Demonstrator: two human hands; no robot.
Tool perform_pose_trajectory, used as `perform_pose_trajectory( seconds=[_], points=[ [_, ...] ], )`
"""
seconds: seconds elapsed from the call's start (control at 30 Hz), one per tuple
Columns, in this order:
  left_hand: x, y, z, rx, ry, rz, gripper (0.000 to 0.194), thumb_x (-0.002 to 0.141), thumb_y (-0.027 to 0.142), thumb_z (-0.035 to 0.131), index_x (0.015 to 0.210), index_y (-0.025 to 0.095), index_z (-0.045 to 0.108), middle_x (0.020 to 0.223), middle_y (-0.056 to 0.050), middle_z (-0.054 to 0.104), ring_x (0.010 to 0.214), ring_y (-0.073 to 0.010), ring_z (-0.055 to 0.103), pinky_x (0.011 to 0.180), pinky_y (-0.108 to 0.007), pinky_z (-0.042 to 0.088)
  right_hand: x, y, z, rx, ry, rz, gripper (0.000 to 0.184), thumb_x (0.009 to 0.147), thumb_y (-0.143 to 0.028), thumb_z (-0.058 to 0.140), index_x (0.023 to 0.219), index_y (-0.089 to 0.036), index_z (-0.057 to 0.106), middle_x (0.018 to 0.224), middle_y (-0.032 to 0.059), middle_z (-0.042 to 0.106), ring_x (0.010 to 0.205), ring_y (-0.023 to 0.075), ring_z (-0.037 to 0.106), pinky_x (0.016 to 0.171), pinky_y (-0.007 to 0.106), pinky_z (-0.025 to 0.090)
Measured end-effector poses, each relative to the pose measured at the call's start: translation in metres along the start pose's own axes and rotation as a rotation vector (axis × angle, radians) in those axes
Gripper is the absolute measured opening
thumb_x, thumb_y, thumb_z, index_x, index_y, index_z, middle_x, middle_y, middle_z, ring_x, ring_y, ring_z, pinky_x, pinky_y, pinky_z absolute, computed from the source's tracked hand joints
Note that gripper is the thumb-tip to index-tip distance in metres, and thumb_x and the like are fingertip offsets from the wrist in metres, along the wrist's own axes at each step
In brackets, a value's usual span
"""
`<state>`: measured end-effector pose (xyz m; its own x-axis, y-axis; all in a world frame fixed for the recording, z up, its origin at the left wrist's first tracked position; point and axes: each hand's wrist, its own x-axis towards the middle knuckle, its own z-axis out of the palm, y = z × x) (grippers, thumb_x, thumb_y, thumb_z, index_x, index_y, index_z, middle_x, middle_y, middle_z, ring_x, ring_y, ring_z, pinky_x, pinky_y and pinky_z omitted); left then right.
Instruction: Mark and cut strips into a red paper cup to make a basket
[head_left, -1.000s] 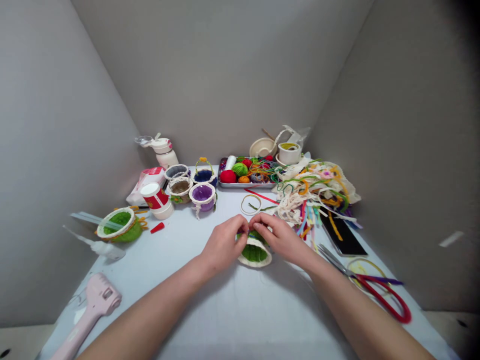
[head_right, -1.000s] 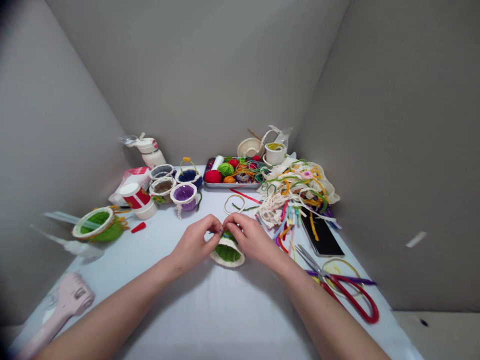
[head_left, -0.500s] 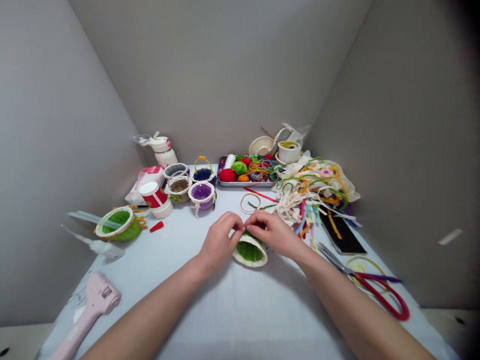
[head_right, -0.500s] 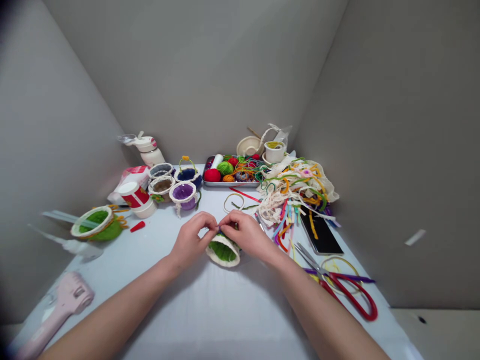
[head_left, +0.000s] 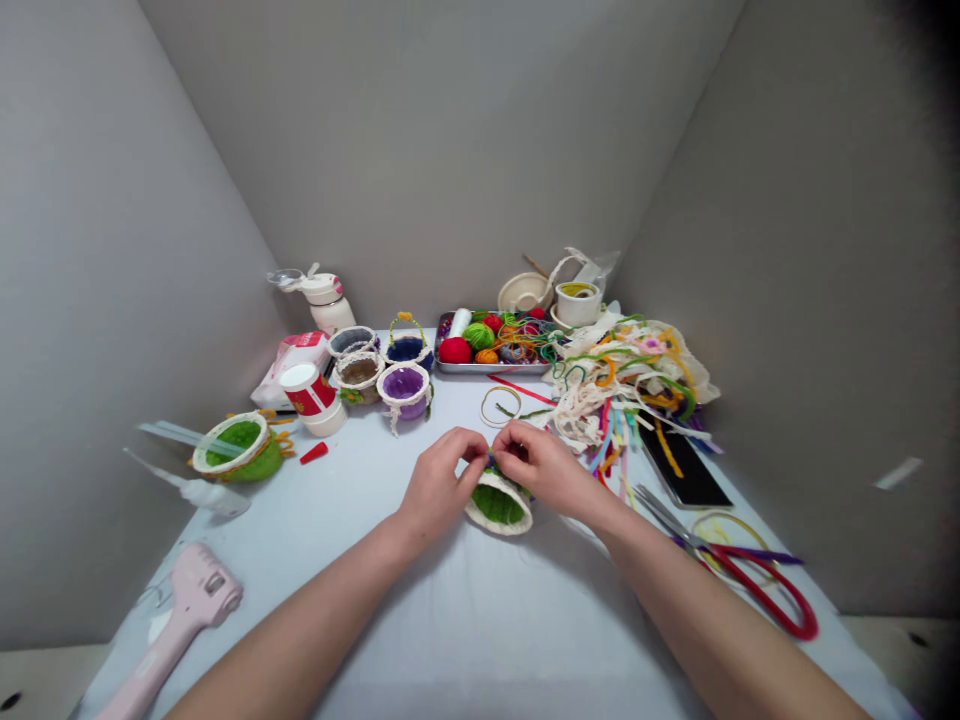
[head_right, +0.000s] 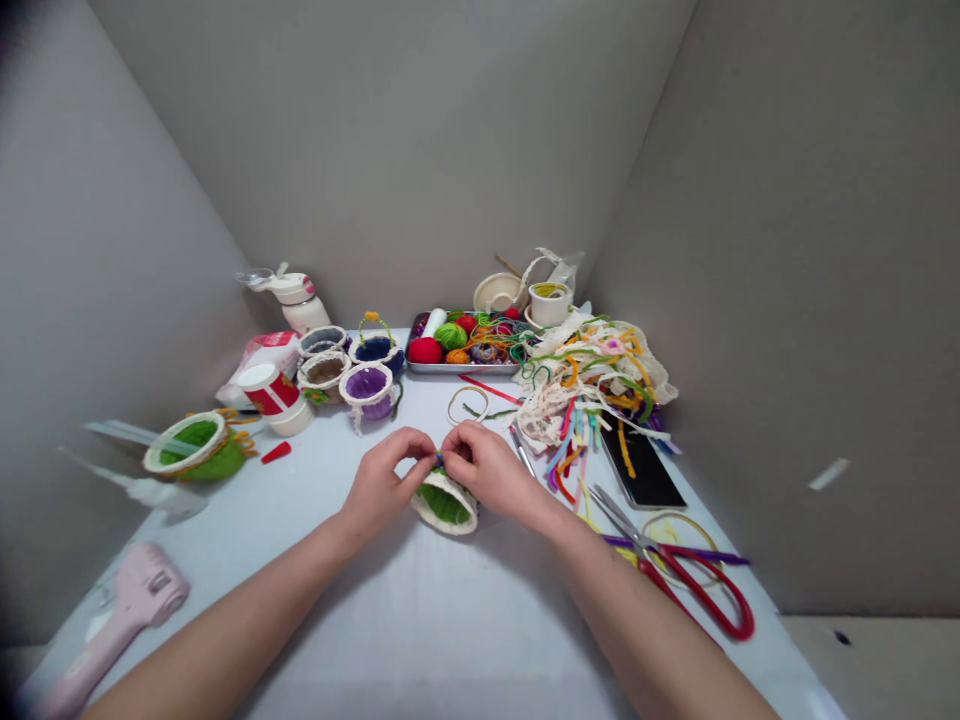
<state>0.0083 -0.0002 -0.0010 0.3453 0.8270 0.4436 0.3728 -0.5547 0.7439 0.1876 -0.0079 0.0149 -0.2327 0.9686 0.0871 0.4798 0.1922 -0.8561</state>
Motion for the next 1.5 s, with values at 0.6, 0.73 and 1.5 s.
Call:
perform_pose_trajectory(
  seconds=[0.6, 0.73, 1.5],
  points=[
    [0.0, -0.001, -0.011, 0.052, 0.007, -0.13, 0.007, 0.084, 0.015, 0.057, 0.081, 0.02, 0.057, 0.079, 0.001, 0.065, 0.076, -0.0151, 0.06, 0.075, -0.029, 0.046, -0.008, -0.005, -0.007, -0.19, -0.007, -0.084, 0.013, 0.086, -0.015, 0.052, 0.074, -0.02, 0.055, 0.079, 0.0005, 0.057, 0.073, 0.0141, 0.052, 0.066, 0.026, 0.038],
    [0.0, -0.003, -0.013, 0.055, 0.002, -0.198, 0.006, 0.082, 0.016, 0.057, 0.08, 0.021, 0.054, 0.077, 0.001, 0.063, 0.075, -0.0153, 0.059, 0.074, -0.029, 0.046, -0.012, -0.002, -0.011, -0.218, -0.019, -0.069, 0.014, 0.085, -0.014, 0.051, 0.074, -0.02, 0.056, 0.078, 0.001, 0.057, 0.072, 0.0146, 0.051, 0.066, 0.027, 0.038],
    [0.008, -0.023, -0.024, -0.132, 0.033, -0.573, 0.025, 0.079, 0.039, 0.06, 0.082, 0.016, 0.068, 0.058, 0.001, 0.061, 0.053, -0.0144, 0.056, 0.052, -0.025, 0.042, -0.008, 0.038, 0.007, 0.288, 0.03, 0.15, 0.036, 0.093, -0.039, 0.046, 0.117, -0.02, 0.065, 0.115, 0.0081, 0.069, 0.102, 0.0207, 0.065, 0.088, 0.034, 0.052]
  ],
)
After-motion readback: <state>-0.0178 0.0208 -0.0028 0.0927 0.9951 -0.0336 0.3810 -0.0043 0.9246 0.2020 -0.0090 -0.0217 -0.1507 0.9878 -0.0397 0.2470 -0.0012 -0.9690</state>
